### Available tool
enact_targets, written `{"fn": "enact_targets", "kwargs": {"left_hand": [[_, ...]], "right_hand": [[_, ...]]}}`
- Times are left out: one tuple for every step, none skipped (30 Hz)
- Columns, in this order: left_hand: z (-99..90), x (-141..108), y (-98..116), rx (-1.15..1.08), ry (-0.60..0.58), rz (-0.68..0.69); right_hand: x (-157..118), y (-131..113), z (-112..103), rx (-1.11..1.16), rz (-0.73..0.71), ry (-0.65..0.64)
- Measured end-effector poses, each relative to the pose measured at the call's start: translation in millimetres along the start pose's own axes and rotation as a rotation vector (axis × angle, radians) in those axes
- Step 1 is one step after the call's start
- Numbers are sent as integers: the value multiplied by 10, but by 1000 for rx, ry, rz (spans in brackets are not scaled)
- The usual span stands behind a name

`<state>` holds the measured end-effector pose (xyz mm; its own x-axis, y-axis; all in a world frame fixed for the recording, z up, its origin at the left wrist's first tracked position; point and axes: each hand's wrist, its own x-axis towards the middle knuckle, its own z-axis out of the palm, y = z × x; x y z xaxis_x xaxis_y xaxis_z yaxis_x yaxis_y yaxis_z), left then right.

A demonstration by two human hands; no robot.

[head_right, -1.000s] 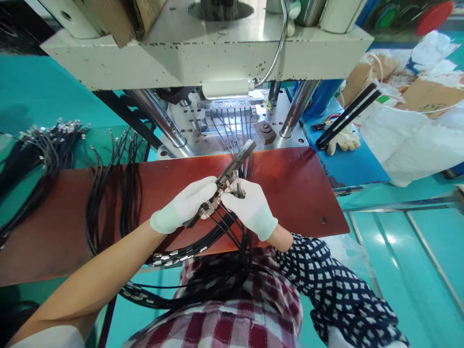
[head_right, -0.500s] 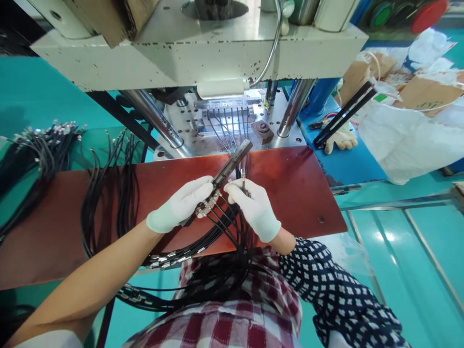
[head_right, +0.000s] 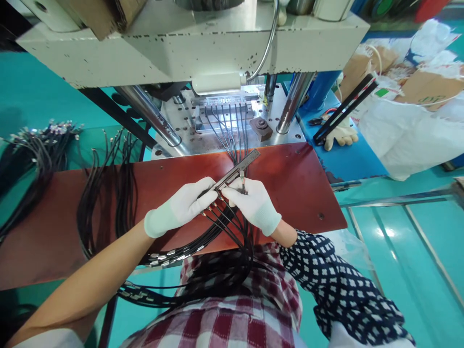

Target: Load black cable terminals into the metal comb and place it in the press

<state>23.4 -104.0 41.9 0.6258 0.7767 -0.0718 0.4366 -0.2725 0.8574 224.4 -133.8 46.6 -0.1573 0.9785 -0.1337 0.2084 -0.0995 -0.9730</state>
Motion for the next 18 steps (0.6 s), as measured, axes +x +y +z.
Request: {"fn": "enact_targets", "kwargs": {"left_hand": [[16,1,-9,0,8,-4],[31,3,-22,-45,-2,-19],[42,5,-35,-120,-21,-35],[48,8,-47,-207,-40,-50],[49,11,-57,-288,-56,-61],[44,14,-63,-356,-66,-68],[35,16,-67,-407,-72,-72],[21,18,-69,-442,-74,-74],[7,18,-71,-469,-79,-76],[-8,18,-74,-493,-90,-76],[-22,17,-79,-512,-104,-74],[-33,16,-86,-526,-121,-69],[-41,15,-95,-537,-139,-65],[-47,14,-105,-546,-154,-63],[-49,13,-115,-551,-166,-63],[-50,13,-126,-552,-174,-65],[-50,12,-134,-555,-179,-70],[-49,12,-140,-559,-184,-77]], "right_hand": [[-2,31,13,-17,-5,15],[-8,63,31,-22,-9,47],[-18,93,53,-7,-16,98],[-31,119,75,32,-23,161],[-46,139,95,84,-30,224],[-62,149,110,138,-38,277],[-76,150,119,178,-49,305],[-87,143,119,195,-62,301],[-91,129,111,187,-73,277],[-90,111,96,159,-77,238],[-82,91,75,124,-75,193],[-70,71,53,92,-68,153],[-56,51,31,63,-57,122],[-42,33,10,39,-48,105],[-30,15,-7,21,-45,98],[-22,-2,-23,9,-49,92],[-17,-19,-37,-4,-54,86],[-16,-37,-50,-17,-55,79]]}}
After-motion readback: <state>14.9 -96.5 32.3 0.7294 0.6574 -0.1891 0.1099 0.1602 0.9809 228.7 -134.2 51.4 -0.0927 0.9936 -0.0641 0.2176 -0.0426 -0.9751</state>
